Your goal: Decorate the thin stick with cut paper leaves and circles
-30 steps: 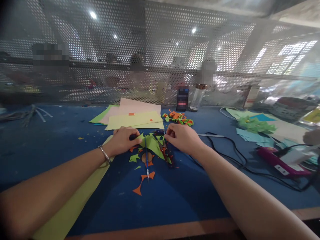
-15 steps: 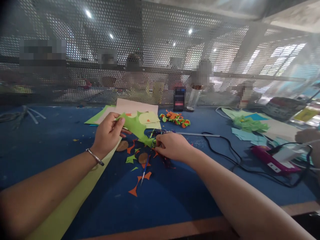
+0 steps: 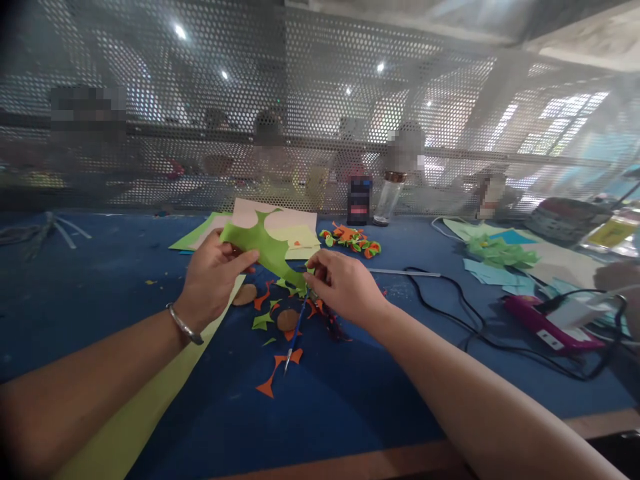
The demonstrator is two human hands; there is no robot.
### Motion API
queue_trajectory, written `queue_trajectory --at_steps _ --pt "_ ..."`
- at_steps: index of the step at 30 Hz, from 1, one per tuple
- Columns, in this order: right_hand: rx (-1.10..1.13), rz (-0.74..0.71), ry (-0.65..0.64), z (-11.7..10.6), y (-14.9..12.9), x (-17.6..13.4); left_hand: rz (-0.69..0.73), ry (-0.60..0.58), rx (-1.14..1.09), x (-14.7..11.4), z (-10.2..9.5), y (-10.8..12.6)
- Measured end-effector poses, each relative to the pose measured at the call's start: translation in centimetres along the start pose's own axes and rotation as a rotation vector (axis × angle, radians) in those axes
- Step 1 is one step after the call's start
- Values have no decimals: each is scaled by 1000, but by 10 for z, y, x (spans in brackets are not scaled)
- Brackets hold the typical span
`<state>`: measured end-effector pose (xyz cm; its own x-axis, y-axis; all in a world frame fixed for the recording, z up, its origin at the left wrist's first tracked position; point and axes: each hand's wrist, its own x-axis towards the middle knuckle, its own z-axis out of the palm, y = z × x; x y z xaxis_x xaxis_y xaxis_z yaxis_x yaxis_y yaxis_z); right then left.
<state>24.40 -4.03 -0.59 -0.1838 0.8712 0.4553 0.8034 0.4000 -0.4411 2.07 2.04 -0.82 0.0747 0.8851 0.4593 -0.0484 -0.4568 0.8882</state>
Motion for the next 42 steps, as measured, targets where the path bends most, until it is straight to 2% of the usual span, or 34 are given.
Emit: queue_trajectory --at_steps 3,6,8,11,16,19,24,27,31,33,37,42 --pt "45 -19 163 -3 -2 -1 -48 -15 -122 -5 4 9" --pt "61 -87 278 -7 -7 -3 -243 -119 -173 -10 7 16" --pt "55 -145 307 -10 -11 -4 -359 -210 -180 -13 9 18" --pt "31 -209 280 -11 -17 -7 -383 -319 -97 -17 10 19" --pt "17 -234 136 -9 -16 -5 -204 -478 193 -20 8 16" --pt "39 -243 46 -7 -11 -2 -169 -523 221 -18 6 15" --pt "132 -197 48 -4 -10 -2 -184 -614 241 -17 3 14" --pt "209 -72 92 -6 -10 -3 -233 -580 193 -18 3 11" --pt "339 116 141 -11 -5 0 -353 -363 71 -17 5 8" --pt "421 162 64 -10 -1 2 -401 -283 16 -15 4 8" --pt "518 177 -164 -2 2 3 -455 -242 -77 -12 3 7" --pt "533 188 -306 3 -1 1 -383 -241 -97 -13 3 4"
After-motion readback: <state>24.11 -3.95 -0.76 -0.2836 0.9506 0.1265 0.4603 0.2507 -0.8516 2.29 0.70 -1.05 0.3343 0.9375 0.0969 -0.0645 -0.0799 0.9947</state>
